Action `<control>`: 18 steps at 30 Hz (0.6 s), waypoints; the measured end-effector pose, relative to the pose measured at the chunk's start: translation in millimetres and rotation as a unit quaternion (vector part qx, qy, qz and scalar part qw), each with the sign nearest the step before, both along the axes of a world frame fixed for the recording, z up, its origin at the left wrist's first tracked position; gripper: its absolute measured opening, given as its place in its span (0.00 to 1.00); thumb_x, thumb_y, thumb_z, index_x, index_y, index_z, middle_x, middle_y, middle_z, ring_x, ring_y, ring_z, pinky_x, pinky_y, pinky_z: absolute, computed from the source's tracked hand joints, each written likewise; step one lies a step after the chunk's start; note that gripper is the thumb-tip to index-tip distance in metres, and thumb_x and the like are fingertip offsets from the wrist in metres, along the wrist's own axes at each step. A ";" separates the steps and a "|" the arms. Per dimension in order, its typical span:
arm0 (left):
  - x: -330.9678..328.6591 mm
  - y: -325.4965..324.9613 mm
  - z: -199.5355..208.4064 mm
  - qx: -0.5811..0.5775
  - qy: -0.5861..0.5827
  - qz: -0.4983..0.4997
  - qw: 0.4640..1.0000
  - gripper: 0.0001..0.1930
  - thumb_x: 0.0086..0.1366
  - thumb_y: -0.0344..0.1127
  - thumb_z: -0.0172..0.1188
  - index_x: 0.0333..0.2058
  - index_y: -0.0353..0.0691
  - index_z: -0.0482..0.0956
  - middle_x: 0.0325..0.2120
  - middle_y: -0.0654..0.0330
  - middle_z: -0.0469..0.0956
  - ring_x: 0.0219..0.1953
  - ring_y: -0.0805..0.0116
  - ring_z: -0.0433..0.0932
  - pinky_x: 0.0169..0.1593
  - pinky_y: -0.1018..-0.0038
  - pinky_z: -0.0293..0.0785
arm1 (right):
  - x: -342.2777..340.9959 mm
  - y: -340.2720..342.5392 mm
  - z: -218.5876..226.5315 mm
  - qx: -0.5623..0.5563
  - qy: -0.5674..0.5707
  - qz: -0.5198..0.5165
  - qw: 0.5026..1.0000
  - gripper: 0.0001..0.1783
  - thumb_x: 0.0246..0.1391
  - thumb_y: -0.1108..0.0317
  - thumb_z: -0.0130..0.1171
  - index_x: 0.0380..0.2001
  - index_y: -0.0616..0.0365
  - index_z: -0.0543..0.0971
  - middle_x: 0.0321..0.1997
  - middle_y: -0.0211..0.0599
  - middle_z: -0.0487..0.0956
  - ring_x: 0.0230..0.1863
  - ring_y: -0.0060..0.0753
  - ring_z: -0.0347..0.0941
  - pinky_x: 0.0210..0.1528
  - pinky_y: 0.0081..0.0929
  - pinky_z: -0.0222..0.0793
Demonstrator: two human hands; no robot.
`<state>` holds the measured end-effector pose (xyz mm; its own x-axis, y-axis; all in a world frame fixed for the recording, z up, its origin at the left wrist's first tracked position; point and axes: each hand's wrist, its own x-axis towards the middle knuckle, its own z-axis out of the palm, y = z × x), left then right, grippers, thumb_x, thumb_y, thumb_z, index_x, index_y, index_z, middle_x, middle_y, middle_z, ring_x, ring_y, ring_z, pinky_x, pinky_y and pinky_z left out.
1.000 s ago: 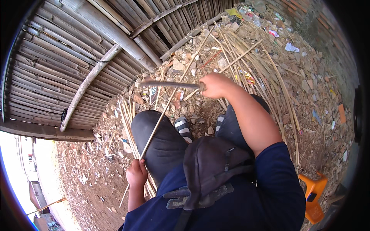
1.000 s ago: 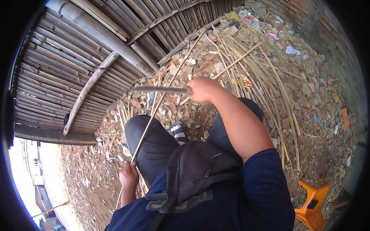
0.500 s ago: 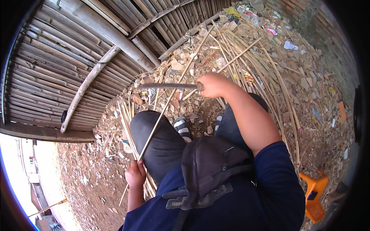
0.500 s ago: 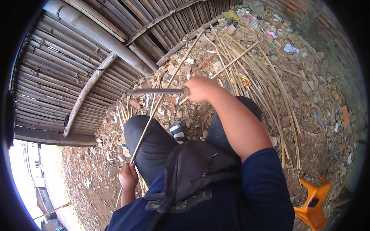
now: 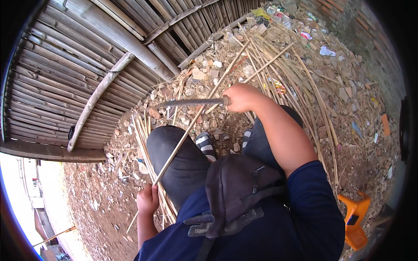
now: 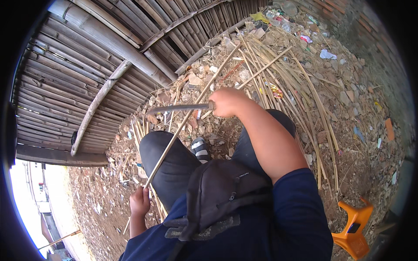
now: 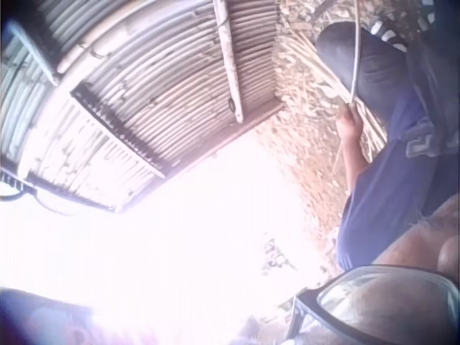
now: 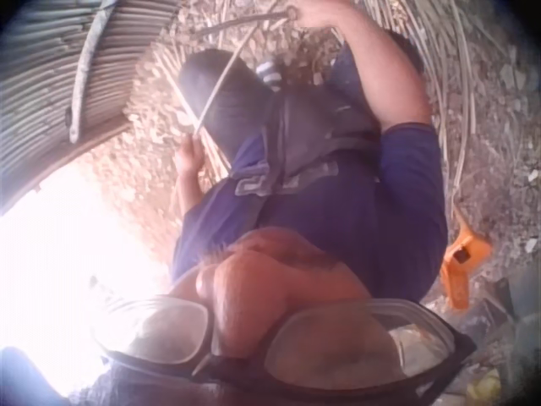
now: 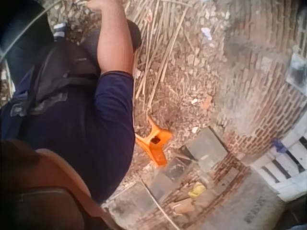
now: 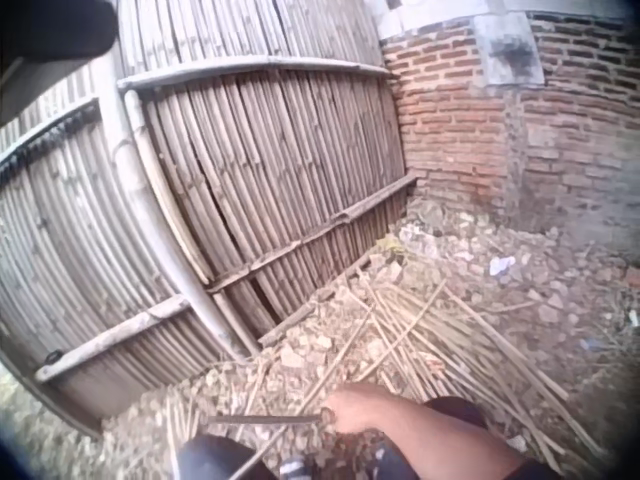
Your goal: The person shaves a thin strip of bamboo using a machete, moving the blade along the length of the wood while holding it by hand.
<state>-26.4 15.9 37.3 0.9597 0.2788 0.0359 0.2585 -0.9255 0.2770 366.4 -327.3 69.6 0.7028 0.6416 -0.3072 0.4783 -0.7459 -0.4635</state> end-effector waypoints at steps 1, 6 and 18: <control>-3.4 4.2 0.5 0.000 0.002 -0.004 1.000 0.18 0.74 0.40 0.54 0.23 0.39 0.69 0.14 0.46 0.73 0.19 0.38 0.76 0.24 0.50 0.70 | -8.0 2.7 0.0 0.002 -0.020 0.031 0.999 0.16 0.49 0.60 0.68 0.42 0.54 0.84 0.39 0.45 0.84 0.44 0.46 0.82 0.49 0.44 0.76; -27.6 25.7 -15.0 -0.028 0.002 -0.003 1.000 0.18 0.74 0.39 0.53 0.23 0.38 0.69 0.13 0.45 0.72 0.19 0.39 0.75 0.24 0.51 0.68 | 37.3 -14.9 -26.3 0.059 0.054 -0.098 0.992 0.19 0.50 0.57 0.71 0.40 0.59 0.82 0.36 0.46 0.83 0.41 0.48 0.81 0.45 0.42 0.74; -41.6 34.6 -38.4 -0.049 -0.010 0.023 0.998 0.20 0.75 0.42 0.51 0.24 0.37 0.70 0.14 0.45 0.72 0.18 0.38 0.74 0.23 0.52 0.67 | 39.2 -12.9 -31.9 0.077 0.035 -0.136 0.987 0.18 0.53 0.61 0.68 0.42 0.62 0.82 0.42 0.45 0.85 0.44 0.47 0.82 0.51 0.40 0.77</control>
